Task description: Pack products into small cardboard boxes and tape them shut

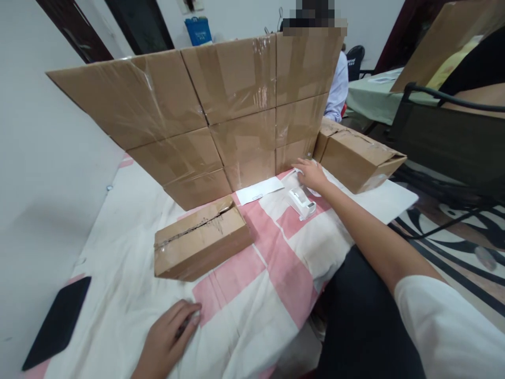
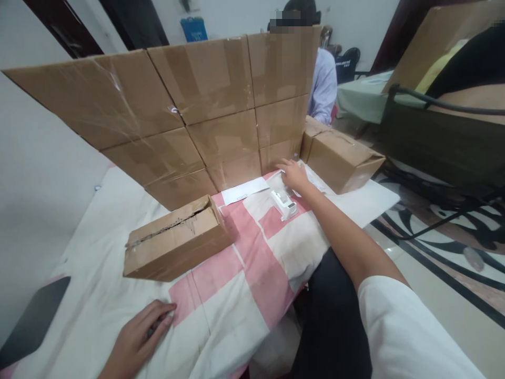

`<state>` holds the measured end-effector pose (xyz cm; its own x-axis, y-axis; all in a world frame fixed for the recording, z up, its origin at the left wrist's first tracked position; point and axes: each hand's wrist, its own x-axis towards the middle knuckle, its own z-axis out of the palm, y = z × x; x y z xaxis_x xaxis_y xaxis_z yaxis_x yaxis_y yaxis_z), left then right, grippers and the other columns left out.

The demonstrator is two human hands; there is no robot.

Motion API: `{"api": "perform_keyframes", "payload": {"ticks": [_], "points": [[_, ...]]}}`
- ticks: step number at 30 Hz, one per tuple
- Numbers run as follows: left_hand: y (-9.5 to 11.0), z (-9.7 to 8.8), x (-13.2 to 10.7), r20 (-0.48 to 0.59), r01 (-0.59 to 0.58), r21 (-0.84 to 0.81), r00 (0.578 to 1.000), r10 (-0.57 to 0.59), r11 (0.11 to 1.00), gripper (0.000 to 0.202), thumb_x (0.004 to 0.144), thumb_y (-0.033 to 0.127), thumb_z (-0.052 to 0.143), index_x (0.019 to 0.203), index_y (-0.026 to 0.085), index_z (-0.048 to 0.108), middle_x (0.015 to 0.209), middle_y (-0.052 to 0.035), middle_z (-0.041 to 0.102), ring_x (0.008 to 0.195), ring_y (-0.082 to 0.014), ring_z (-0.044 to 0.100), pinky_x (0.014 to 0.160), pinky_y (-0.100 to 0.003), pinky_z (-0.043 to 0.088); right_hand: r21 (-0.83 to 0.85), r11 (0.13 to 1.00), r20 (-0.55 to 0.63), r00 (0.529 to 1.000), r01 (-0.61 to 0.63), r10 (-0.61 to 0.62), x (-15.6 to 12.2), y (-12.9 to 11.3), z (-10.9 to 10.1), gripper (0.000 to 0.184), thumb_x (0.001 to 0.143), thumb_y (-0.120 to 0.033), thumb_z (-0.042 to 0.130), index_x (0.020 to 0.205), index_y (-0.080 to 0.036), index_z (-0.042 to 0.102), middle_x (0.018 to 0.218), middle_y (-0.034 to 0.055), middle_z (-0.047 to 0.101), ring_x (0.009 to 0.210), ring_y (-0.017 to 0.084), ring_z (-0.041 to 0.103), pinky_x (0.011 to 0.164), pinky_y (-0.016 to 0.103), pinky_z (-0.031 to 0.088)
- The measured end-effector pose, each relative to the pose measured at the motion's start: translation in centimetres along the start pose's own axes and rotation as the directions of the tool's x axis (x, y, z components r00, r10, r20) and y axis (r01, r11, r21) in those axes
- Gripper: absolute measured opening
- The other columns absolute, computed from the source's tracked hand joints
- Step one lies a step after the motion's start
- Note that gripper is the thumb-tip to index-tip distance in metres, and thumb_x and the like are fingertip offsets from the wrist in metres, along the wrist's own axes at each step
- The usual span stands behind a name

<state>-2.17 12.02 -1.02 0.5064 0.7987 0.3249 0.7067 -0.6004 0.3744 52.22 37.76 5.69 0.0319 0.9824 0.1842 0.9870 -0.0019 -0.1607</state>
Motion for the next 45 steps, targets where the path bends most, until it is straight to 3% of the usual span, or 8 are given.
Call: {"api": "perform_keyframes", "payload": {"ticks": [3,5,9,17,23,29,36,45], "points": [[0.0,0.0,0.1,0.002,0.004,0.005,1.000,-0.004,1.000,0.020,0.099,0.040,0.056,0.105,0.026,0.069,0.091,-0.0020,0.072,0.077,-0.0140,0.071,0.070,-0.019,0.057,0.022,0.934,-0.029,0.934,0.356,-0.355,-0.8,-4.7,-0.6,0.041,0.099,-0.031,0.043,0.125,-0.022,0.074,0.154,0.0084,0.052,0.144,0.030,0.043,0.119,0.049,0.033],[0.0,0.1,0.0,0.007,0.011,0.017,1.000,-0.011,1.000,0.020,0.098,0.040,0.057,0.105,0.026,0.069,0.092,-0.0021,0.073,0.079,-0.0145,0.072,0.070,-0.020,0.057,-0.067,0.890,0.074,0.891,0.452,-0.447,-1.9,-7.9,0.1,0.037,0.097,-0.034,0.048,0.113,-0.021,0.079,0.156,0.0077,0.051,0.148,0.035,0.037,0.121,0.053,0.028],[0.0,0.1,0.0,0.021,0.022,0.030,1.000,-0.023,0.999,0.021,0.099,0.040,0.056,0.106,0.025,0.069,0.094,-0.0027,0.073,0.082,-0.0156,0.072,0.072,-0.021,0.057,-0.196,0.888,0.237,0.899,0.415,-0.368,-3.7,-11.2,2.4,0.037,0.091,-0.021,0.054,0.121,-0.016,0.074,0.161,0.0107,0.044,0.151,0.039,0.032,0.122,0.057,0.024],[0.8,-0.1,0.3,0.040,0.051,0.002,0.998,-0.051,0.999,0.019,0.099,0.037,0.055,0.105,0.025,0.069,0.092,-0.0022,0.072,0.078,-0.0142,0.070,0.072,-0.021,0.056,-0.127,0.899,0.129,0.906,0.419,-0.404,-4.7,-11.3,1.0,0.040,0.095,-0.016,0.044,0.128,-0.015,0.068,0.151,0.0143,0.053,0.144,0.032,0.039,0.118,0.050,0.028],[0.4,0.1,-0.4,0.044,0.058,-0.007,0.997,-0.057,0.998,0.020,0.100,0.036,0.055,0.107,0.024,0.069,0.095,-0.0031,0.071,0.081,-0.0143,0.070,0.075,-0.022,0.055,-0.061,0.987,0.081,0.986,0.149,-0.143,-6.3,-7.9,-2.1,0.036,0.096,-0.024,0.046,0.119,-0.014,0.072,0.133,0.0187,0.063,0.125,0.036,0.056,0.102,0.046,0.043],[0.3,0.2,-0.5,0.044,0.067,-0.019,0.997,-0.066,0.998,0.020,0.099,0.036,0.055,0.107,0.024,0.069,0.095,-0.0031,0.071,0.084,-0.0151,0.069,0.076,-0.023,0.055,0.043,0.993,0.167,0.981,-0.106,0.098,-7.2,-4.8,-3.8,0.038,0.096,-0.032,0.048,0.127,-0.019,0.066,0.130,0.0123,0.066,0.074,0.017,0.069,0.073,0.030,0.051],[1.2,-0.2,0.1,0.055,0.090,-0.014,0.994,-0.089,0.996,0.022,0.100,0.037,0.053,0.103,0.023,0.070,0.089,-0.0032,0.070,0.079,-0.0150,0.068,0.073,-0.024,0.054,0.066,0.961,0.199,0.948,-0.267,0.250,-7.2,-6.1,-4.1,0.045,0.091,-0.039,0.051,0.129,-0.017,0.062,0.107,0.0149,0.075,0.085,0.028,0.072,0.074,0.037,0.053],[1.8,-0.3,0.3,0.050,0.157,0.002,0.986,-0.156,0.988,0.027,0.101,0.041,0.050,0.101,0.023,0.070,0.087,-0.0034,0.070,0.078,-0.0159,0.068,0.073,-0.026,0.054,0.097,0.940,0.213,0.930,-0.326,0.300,-6.9,-4.2,-4.1,0.044,0.090,-0.043,0.054,0.122,-0.015,0.068,0.110,0.0181,0.072,0.098,0.033,0.069,0.078,0.040,0.053]]}}
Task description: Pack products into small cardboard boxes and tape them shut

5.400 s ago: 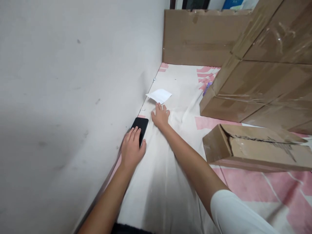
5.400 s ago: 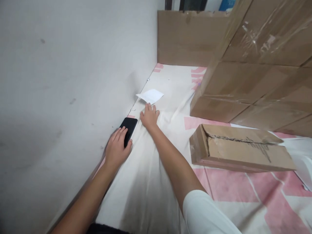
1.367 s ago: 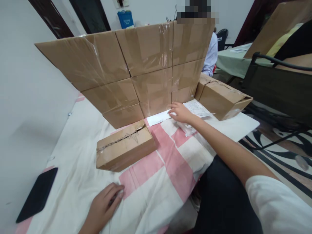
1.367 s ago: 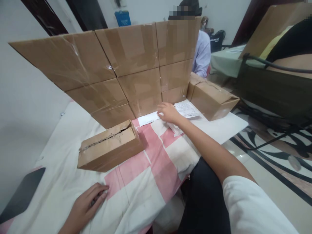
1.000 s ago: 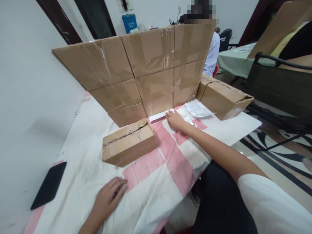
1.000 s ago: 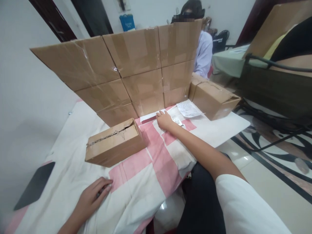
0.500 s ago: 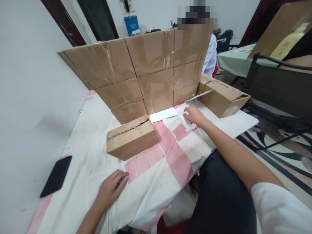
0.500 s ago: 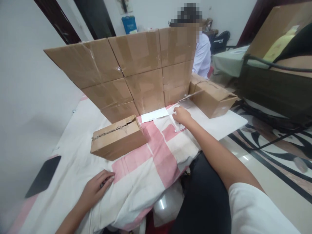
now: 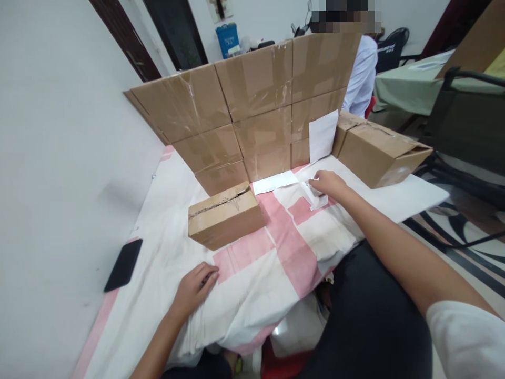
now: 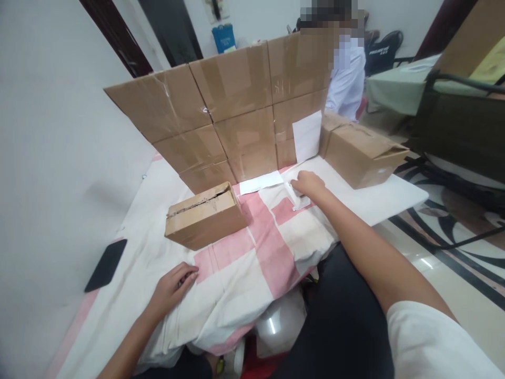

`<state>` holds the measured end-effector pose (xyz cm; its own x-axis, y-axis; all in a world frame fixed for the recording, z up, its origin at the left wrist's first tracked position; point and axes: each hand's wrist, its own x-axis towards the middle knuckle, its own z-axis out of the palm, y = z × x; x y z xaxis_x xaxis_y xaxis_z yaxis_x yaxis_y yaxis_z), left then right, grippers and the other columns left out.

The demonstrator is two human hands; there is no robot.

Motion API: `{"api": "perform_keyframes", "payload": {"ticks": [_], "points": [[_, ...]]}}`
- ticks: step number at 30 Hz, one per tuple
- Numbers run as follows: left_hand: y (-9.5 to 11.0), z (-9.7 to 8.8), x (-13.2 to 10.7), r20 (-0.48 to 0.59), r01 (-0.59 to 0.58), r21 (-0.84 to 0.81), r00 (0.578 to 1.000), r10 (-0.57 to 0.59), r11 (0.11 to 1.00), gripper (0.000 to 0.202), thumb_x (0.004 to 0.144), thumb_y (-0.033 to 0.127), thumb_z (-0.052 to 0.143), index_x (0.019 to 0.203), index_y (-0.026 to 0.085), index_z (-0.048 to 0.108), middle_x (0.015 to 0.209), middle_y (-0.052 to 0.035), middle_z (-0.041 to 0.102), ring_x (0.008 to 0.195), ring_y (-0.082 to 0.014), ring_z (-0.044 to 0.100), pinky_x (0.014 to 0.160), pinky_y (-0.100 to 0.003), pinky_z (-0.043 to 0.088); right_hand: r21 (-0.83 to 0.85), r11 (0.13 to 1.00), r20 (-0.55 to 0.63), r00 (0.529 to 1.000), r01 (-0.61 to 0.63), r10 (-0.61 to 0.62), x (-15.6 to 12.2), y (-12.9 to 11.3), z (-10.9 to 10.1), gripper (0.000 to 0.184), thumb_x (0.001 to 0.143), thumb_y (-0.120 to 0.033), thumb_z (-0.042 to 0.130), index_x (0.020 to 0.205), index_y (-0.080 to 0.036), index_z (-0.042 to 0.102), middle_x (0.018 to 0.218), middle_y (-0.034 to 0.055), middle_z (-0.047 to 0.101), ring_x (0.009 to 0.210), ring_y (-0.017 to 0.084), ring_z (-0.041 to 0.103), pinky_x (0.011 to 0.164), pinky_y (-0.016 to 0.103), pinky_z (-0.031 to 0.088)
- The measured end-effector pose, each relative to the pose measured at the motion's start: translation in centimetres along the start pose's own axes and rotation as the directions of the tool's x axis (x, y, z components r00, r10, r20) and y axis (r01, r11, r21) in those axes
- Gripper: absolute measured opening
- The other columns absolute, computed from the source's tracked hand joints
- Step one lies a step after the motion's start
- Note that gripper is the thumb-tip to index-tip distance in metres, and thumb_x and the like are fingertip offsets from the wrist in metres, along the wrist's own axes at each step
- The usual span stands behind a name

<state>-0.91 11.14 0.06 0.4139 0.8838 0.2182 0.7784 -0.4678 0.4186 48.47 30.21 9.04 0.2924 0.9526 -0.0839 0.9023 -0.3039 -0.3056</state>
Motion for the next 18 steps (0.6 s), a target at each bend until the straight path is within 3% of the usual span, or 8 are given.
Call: {"api": "perform_keyframes", "payload": {"ticks": [2,4,6,9,13,15,18], "points": [[0.1,0.0,-0.1,-0.006,0.001,0.007,1.000,-0.001,1.000,0.027,0.101,0.041,0.049,0.101,0.023,0.070,0.089,-0.0037,0.070,0.079,-0.0159,0.068,0.073,-0.026,0.054,-0.011,1.000,-0.028,1.000,0.012,-0.012,-0.3,-0.3,0.0,0.045,0.092,-0.041,0.052,0.125,-0.014,0.066,0.114,0.0191,0.070,0.102,0.034,0.066,0.081,0.041,0.053],[0.0,0.1,-0.1,-0.009,-0.003,0.016,1.000,0.003,1.000,0.027,0.101,0.041,0.049,0.102,0.023,0.069,0.090,-0.0038,0.070,0.080,-0.0160,0.068,0.074,-0.026,0.054,-0.063,0.989,-0.120,0.983,0.131,-0.137,-0.8,-1.3,0.5,0.044,0.095,-0.038,0.048,0.127,-0.014,0.065,0.121,0.0196,0.068,0.111,0.035,0.061,0.087,0.043,0.051],[-0.1,0.2,-0.2,-0.008,-0.009,0.019,1.000,0.009,1.000,0.025,0.101,0.040,0.050,0.103,0.023,0.069,0.091,-0.0033,0.070,0.081,-0.0156,0.068,0.075,-0.026,0.053,-0.179,0.921,-0.170,0.911,0.346,-0.375,-1.3,-2.7,1.6,0.042,0.097,-0.035,0.044,0.125,-0.013,0.067,0.130,0.0196,0.063,0.122,0.036,0.053,0.096,0.044,0.047],[-0.2,0.3,-0.2,-0.012,-0.017,0.021,1.000,0.017,1.000,0.024,0.101,0.039,0.051,0.103,0.023,0.068,0.091,-0.0024,0.069,0.082,-0.0151,0.067,0.076,-0.025,0.053,-0.324,0.757,-0.042,0.791,0.567,-0.611,-1.5,-5.3,4.2,0.038,0.097,-0.032,0.045,0.118,-0.014,0.072,0.151,0.0166,0.050,0.138,0.038,0.039,0.109,0.050,0.037],[0.0,0.3,-0.2,-0.028,-0.004,0.039,1.000,0.005,0.999,0.024,0.101,0.040,0.051,0.103,0.023,0.068,0.090,-0.0017,0.069,0.080,-0.0149,0.067,0.075,-0.025,0.052,-0.340,0.732,0.036,0.786,0.590,-0.617,-1.0,-7.6,6.8,0.037,0.091,-0.021,0.051,0.122,-0.016,0.071,0.158,0.0138,0.046,0.143,0.040,0.035,0.111,0.054,0.033],[0.1,0.3,-0.3,-0.033,0.001,0.042,0.999,0.000,0.999,0.024,0.101,0.039,0.051,0.103,0.023,0.068,0.091,-0.0016,0.069,0.080,-0.0145,0.067,0.075,-0.025,0.052,-0.319,0.725,0.019,0.769,0.611,-0.639,-1.1,-7.8,6.6,0.040,0.093,-0.017,0.046,0.125,-0.012,0.068,0.152,0.0174,0.051,0.139,0.038,0.041,0.109,0.051,0.034],[-0.1,0.4,-0.4,-0.034,0.002,0.045,0.999,-0.001,0.999,0.024,0.102,0.038,0.050,0.103,0.023,0.068,0.092,-0.0022,0.069,0.083,-0.0147,0.067,0.076,-0.025,0.052,-0.291,0.686,-0.008,0.716,0.667,-0.698,-2.4,-7.3,4.5,0.038,0.097,-0.015,0.039,0.120,-0.008,0.068,0.137,0.0202,0.062,0.126,0.033,0.053,0.104,0.042,0.037]]}}
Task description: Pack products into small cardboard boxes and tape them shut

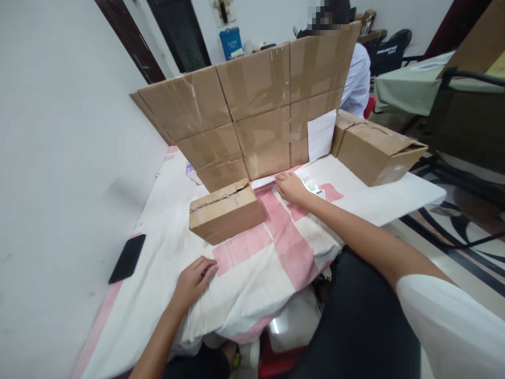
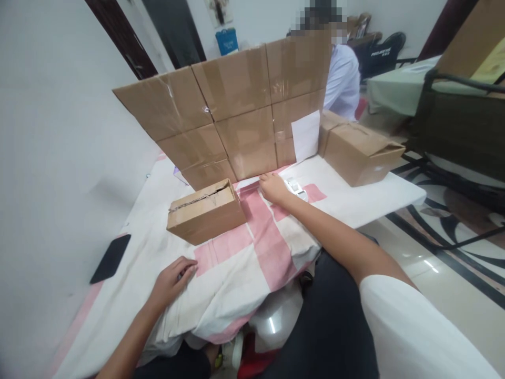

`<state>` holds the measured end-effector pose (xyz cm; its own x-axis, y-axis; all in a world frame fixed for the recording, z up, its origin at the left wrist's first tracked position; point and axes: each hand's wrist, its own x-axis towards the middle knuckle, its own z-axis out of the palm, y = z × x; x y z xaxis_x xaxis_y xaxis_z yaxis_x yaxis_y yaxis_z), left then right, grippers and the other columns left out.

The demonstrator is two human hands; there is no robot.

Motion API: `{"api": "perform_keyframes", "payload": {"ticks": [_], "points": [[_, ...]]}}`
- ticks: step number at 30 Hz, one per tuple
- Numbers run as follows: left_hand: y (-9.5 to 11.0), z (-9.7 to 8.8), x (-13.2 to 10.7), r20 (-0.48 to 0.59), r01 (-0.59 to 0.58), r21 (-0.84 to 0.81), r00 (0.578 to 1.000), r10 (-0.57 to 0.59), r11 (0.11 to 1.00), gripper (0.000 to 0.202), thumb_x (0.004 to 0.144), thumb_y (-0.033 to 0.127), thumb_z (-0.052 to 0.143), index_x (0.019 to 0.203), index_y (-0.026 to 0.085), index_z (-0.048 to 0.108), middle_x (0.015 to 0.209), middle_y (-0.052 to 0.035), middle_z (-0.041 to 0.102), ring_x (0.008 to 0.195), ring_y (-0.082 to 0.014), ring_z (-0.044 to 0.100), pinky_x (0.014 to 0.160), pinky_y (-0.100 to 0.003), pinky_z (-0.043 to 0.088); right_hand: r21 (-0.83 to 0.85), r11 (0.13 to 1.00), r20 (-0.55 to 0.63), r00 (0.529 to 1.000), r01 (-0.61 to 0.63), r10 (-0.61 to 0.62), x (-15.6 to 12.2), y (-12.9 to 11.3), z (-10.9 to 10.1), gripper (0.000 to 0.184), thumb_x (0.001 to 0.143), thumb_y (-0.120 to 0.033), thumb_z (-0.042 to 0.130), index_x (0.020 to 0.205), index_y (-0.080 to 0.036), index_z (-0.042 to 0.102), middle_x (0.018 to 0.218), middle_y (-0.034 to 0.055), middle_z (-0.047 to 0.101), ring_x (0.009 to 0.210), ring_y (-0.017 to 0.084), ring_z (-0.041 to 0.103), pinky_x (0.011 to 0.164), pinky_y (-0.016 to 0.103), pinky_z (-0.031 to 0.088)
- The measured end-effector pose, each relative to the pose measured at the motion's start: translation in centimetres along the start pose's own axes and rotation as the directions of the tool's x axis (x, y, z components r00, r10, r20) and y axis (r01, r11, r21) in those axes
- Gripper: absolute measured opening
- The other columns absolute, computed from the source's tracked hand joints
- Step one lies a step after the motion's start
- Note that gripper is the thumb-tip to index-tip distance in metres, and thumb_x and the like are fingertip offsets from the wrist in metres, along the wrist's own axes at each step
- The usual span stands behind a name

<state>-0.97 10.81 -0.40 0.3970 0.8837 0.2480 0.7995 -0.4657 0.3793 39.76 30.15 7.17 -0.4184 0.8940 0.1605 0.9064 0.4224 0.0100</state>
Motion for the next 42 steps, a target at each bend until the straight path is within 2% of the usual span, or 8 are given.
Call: {"api": "perform_keyframes", "payload": {"ticks": [7,10,15,19,25,28,31,42], "points": [[1.6,-0.3,-0.5,-0.058,-0.068,-0.027,0.996,0.066,0.997,0.026,0.102,0.036,0.050,0.092,0.021,0.069,0.086,-0.0034,0.071,0.082,-0.0158,0.067,0.078,-0.027,0.051,0.150,0.989,0.008,1.000,-0.011,0.010,-8.2,-4.7,-4.4,0.043,0.092,-0.010,0.044,0.132,-0.020,0.053,0.107,0.0109,0.073,0.090,0.026,0.069,0.067,0.030,0.038],[5.4,0.5,-1.0,-0.149,-0.009,-0.126,0.989,-0.010,0.992,0.020,0.101,0.033,0.053,0.095,0.022,0.068,0.090,-0.0018,0.071,0.082,-0.0150,0.066,0.079,-0.027,0.051,0.180,0.983,0.107,0.993,0.033,-0.053,-12.2,-9.4,-3.2,0.041,0.094,-0.016,0.043,0.135,-0.019,0.050,0.107,0.0132,0.073,0.088,0.028,0.069,0.067,0.034,0.042],[11.4,3.6,-0.9,-0.187,0.167,-0.161,0.963,-0.196,0.973,0.038,0.097,0.051,0.056,0.115,0.018,0.062,0.098,-0.0071,0.066,0.088,-0.0215,0.065,0.077,-0.033,0.054,0.354,0.867,0.130,0.900,0.351,-0.417,-16.7,-14.6,0.0,0.035,0.097,-0.028,0.048,0.130,-0.017,0.055,0.107,0.0148,0.069,0.097,0.029,0.063,0.080,0.041,0.049],[11.8,5.4,-0.9,-0.210,0.235,-0.075,0.946,-0.246,0.969,0.050,0.090,0.055,0.065,0.119,0.016,0.057,0.106,-0.0107,0.059,0.096,-0.0274,0.063,0.082,-0.041,0.055,0.488,0.727,0.006,0.831,0.484,-0.557,-16.2,-14.5,1.3,0.026,0.103,-0.031,0.044,0.121,-0.019,0.058,0.103,0.0110,0.066,0.096,0.025,0.059,0.081,0.038,0.049],[10.7,4.9,-1.6,-0.488,0.294,0.003,0.835,-0.255,0.956,0.081,0.083,0.042,0.077,0.147,0.019,0.033,0.128,-0.0160,0.046,0.118,-0.0311,0.051,0.091,-0.044,0.052,0.313,0.749,-0.109,0.805,0.584,-0.583,-13.4,-14.8,2.5,0.027,0.099,-0.034,0.056,0.117,-0.015,0.064,0.102,0.0120,0.064,0.093,0.027,0.052,0.081,0.042,0.037],[10.9,4.3,-1.9,-0.409,0.284,0.156,0.891,-0.200,0.946,0.052,0.085,0.043,0.074,0.129,0.022,0.056,0.126,-0.0141,0.052,0.113,-0.0309,0.052,0.094,-0.047,0.046,0.301,0.735,-0.073,0.783,0.607,-0.617,-12.7,-15.7,3.5,0.037,0.097,-0.040,0.057,0.122,-0.014,0.062,0.105,0.0136,0.061,0.093,0.027,0.050,0.080,0.041,0.034],[11.1,4.0,-1.9,-0.247,0.284,0.202,0.941,-0.232,0.937,0.053,0.084,0.055,0.071,0.126,0.024,0.061,0.126,-0.0121,0.060,0.111,-0.0316,0.054,0.092,-0.047,0.041,0.319,0.708,-0.088,0.763,0.631,-0.640,-12.4,-16.2,4.5,0.040,0.098,-0.043,0.053,0.122,-0.012,0.061,0.102,0.0135,0.059,0.092,0.027,0.049,0.079,0.040,0.033],[11.5,3.9,-1.3,-0.150,0.324,0.211,0.943,-0.297,0.922,0.044,0.085,0.054,0.070,0.120,0.027,0.067,0.125,-0.0090,0.062,0.112,-0.0307,0.054,0.093,-0.047,0.037,0.326,0.686,-0.116,0.748,0.650,-0.653,-12.2,-16.0,4.8,0.042,0.095,-0.040,0.054,0.124,-0.011,0.061,0.103,0.0132,0.059,0.094,0.027,0.050,0.080,0.040,0.033]]}}
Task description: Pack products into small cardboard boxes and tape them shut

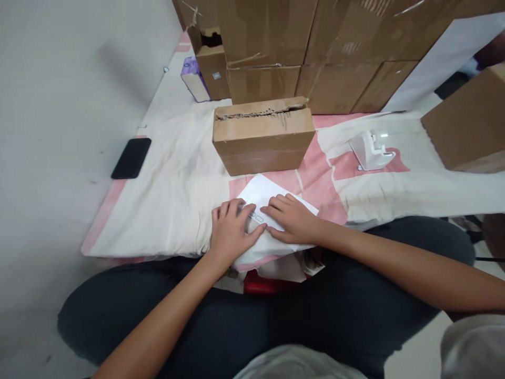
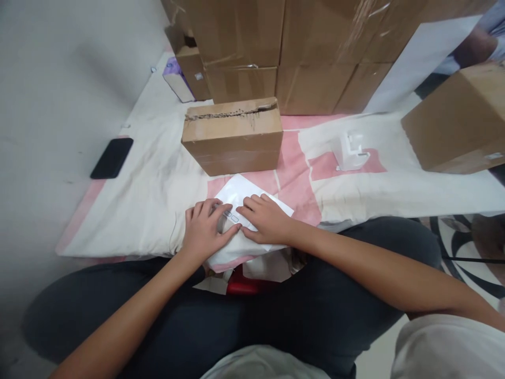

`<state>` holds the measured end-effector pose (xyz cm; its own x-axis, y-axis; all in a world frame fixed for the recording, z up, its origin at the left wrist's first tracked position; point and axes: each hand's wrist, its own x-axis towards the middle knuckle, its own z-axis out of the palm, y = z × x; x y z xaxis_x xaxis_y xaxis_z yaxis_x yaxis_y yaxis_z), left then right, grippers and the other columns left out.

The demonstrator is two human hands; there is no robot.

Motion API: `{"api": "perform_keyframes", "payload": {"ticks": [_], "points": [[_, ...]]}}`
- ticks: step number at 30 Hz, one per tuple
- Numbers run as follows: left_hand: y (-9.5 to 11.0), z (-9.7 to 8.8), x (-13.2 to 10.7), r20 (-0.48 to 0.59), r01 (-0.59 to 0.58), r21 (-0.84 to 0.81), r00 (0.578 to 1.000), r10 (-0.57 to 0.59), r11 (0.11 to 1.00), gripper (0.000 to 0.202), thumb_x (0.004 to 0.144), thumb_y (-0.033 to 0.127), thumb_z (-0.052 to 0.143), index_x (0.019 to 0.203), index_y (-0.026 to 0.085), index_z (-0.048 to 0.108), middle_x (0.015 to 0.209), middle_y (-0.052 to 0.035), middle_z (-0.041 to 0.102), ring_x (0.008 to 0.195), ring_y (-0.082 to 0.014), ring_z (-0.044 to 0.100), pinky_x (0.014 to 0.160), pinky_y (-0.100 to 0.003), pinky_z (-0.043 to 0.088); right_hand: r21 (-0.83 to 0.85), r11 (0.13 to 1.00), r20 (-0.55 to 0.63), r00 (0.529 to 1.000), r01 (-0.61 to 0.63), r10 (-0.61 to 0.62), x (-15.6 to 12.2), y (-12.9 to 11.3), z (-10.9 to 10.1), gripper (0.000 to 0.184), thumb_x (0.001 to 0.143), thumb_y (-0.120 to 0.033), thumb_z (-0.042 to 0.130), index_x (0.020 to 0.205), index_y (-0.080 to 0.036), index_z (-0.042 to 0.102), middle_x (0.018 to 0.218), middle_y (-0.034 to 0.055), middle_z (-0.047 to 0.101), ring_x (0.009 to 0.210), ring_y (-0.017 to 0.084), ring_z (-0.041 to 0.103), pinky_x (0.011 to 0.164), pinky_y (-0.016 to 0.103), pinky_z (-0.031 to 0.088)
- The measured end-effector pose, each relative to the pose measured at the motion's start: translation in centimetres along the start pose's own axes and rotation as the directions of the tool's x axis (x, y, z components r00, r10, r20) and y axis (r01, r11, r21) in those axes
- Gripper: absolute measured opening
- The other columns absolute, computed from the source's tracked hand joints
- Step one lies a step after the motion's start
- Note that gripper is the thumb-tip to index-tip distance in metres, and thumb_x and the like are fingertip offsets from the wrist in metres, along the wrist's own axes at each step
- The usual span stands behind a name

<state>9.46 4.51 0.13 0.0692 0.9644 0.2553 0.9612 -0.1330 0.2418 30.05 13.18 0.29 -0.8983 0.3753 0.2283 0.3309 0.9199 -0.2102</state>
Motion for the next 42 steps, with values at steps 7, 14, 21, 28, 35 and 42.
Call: {"api": "perform_keyframes", "payload": {"ticks": [7,14,21,28,35,42], "points": [[0.62,0.08,0.54,-0.052,-0.026,0.045,0.998,0.029,0.999,0.029,0.087,0.050,0.067,0.103,0.026,0.070,0.113,-0.0064,0.068,0.103,-0.0274,0.059,0.091,-0.046,0.035,0.010,1.000,-0.008,1.000,-0.003,0.003,0.03,-0.03,-0.05,0.036,0.093,-0.038,0.055,0.116,-0.011,0.061,0.102,0.0128,0.060,0.093,0.027,0.049,0.081,0.040,0.033],[0.19,0.12,0.63,-0.067,-0.085,0.037,0.994,0.087,0.996,0.035,0.088,0.054,0.067,0.105,0.024,0.067,0.111,-0.0060,0.069,0.103,-0.0265,0.060,0.091,-0.045,0.035,-0.001,1.000,-0.013,1.000,-0.004,0.004,-0.04,-0.04,0.18,0.038,0.093,-0.039,0.055,0.119,-0.011,0.060,0.103,0.0136,0.061,0.093,0.028,0.049,0.081,0.040,0.033],[0.27,0.19,0.85,-0.003,-0.039,0.058,0.999,0.039,0.998,0.031,0.090,0.050,0.065,0.110,0.025,0.065,0.117,-0.0069,0.066,0.106,-0.0273,0.057,0.089,-0.043,0.036,0.007,1.000,-0.018,1.000,-0.013,0.013,0.06,-0.08,0.09,0.039,0.092,-0.038,0.057,0.119,-0.010,0.060,0.103,0.0140,0.061,0.093,0.028,0.050,0.081,0.040,0.033],[0.37,0.24,0.75,-0.010,-0.053,0.102,0.998,0.054,0.993,0.021,0.099,0.042,0.055,0.106,0.024,0.065,0.111,-0.0067,0.068,0.102,-0.0264,0.058,0.085,-0.042,0.035,0.006,1.000,-0.009,1.000,-0.021,0.021,0.05,0.00,0.15,0.040,0.094,-0.041,0.056,0.119,-0.010,0.061,0.105,0.0145,0.062,0.094,0.029,0.050,0.082,0.040,0.033],[0.44,0.14,0.80,-0.008,-0.092,0.121,0.996,0.094,0.988,0.019,0.102,0.036,0.049,0.104,0.023,0.064,0.107,-0.0059,0.069,0.098,-0.0250,0.059,0.083,-0.041,0.035,0.012,1.000,-0.003,1.000,-0.025,0.025,0.07,0.03,0.18,0.041,0.094,-0.041,0.056,0.120,-0.010,0.061,0.105,0.0144,0.062,0.094,0.029,0.050,0.083,0.040,0.034],[-0.05,0.18,0.96,-0.006,-0.031,0.036,0.999,0.032,0.999,0.017,0.102,0.031,0.050,0.099,0.023,0.064,0.103,-0.0052,0.068,0.095,-0.0243,0.058,0.080,-0.039,0.036,0.010,1.000,0.006,1.000,-0.024,0.024,0.10,0.01,0.15,0.041,0.093,-0.041,0.058,0.119,-0.010,0.061,0.105,0.0142,0.062,0.094,0.029,0.050,0.084,0.041,0.034]]}}
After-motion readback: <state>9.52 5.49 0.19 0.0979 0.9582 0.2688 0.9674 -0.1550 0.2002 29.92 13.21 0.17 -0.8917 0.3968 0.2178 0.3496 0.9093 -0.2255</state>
